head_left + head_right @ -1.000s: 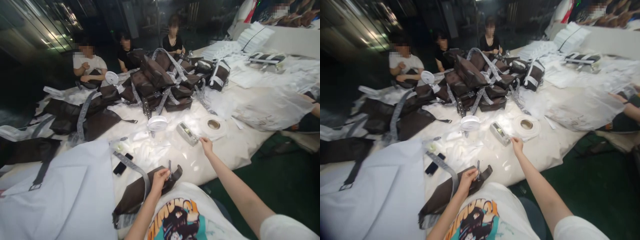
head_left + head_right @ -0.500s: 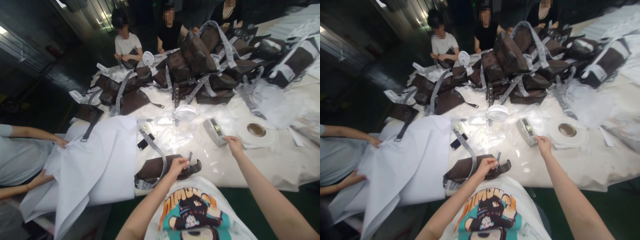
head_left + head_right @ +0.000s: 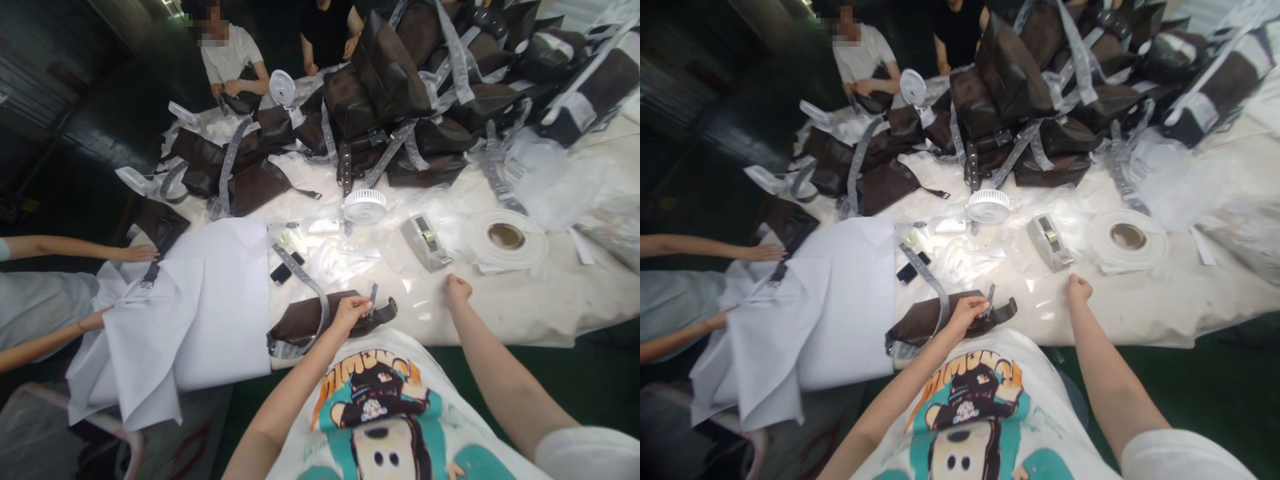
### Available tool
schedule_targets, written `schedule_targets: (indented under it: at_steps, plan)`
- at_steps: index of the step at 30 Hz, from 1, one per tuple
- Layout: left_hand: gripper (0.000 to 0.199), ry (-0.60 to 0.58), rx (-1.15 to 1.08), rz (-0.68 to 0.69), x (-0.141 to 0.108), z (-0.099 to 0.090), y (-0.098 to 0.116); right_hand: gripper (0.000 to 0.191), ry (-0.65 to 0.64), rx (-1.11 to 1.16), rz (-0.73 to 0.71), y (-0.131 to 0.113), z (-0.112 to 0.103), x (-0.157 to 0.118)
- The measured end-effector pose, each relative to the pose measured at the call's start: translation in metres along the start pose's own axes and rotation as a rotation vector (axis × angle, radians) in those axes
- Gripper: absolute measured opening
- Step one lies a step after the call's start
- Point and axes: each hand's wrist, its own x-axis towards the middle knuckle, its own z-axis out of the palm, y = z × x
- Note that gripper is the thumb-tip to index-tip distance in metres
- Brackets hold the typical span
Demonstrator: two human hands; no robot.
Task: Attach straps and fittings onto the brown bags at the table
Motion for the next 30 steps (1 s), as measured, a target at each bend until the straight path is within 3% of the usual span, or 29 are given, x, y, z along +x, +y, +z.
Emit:
schedule_targets:
  at_steps: [3, 5, 7, 10, 12, 15, 18, 24, 30]
  plan:
    - [0.048, 0.006, -0.012, -0.018, 0.001, 0.001, -0.001, 0.031, -0.017, 0.004, 0.072, -0.002, -0.009, -0.023]
    - [0.046, 0.005, -0.02, -0.031, 0.002, 0.003, 0.0, 0.031, -0.14, 0.027, 0.09, -0.016, -0.015, -0.045]
    - [0.043, 0.011, -0.021, -0.039, 0.002, 0.006, 0.002, 0.033, -0.462, 0.041, 0.075, -0.039, -0.017, -0.075]
    - [0.04, 0.011, -0.005, -0.03, 0.003, 0.01, 0.005, 0.036, -1.126, -0.028, -0.051, -0.084, -0.011, -0.126]
    - [0.039, -0.018, 0.011, -0.011, 0.004, 0.011, 0.005, 0.038, -1.25, -0.13, -0.201, -0.109, -0.002, -0.153]
    - [0.039, -0.043, 0.031, 0.027, 0.003, 0.012, 0.002, 0.039, -1.149, -0.367, -0.434, -0.126, 0.009, -0.173]
    - [0.042, -0.044, 0.051, 0.073, 0.001, 0.011, -0.002, 0.034, -1.012, -0.581, -0.587, -0.127, 0.01, -0.176]
    - [0.048, -0.139, -0.014, 0.08, 0.0, 0.01, -0.006, 0.032, -0.877, -0.697, -0.593, -0.126, 0.004, -0.176]
    - [0.04, -0.112, 0.024, 0.075, 0.003, 0.008, -0.012, 0.039, -0.853, -0.786, -0.612, -0.133, 0.002, -0.177]
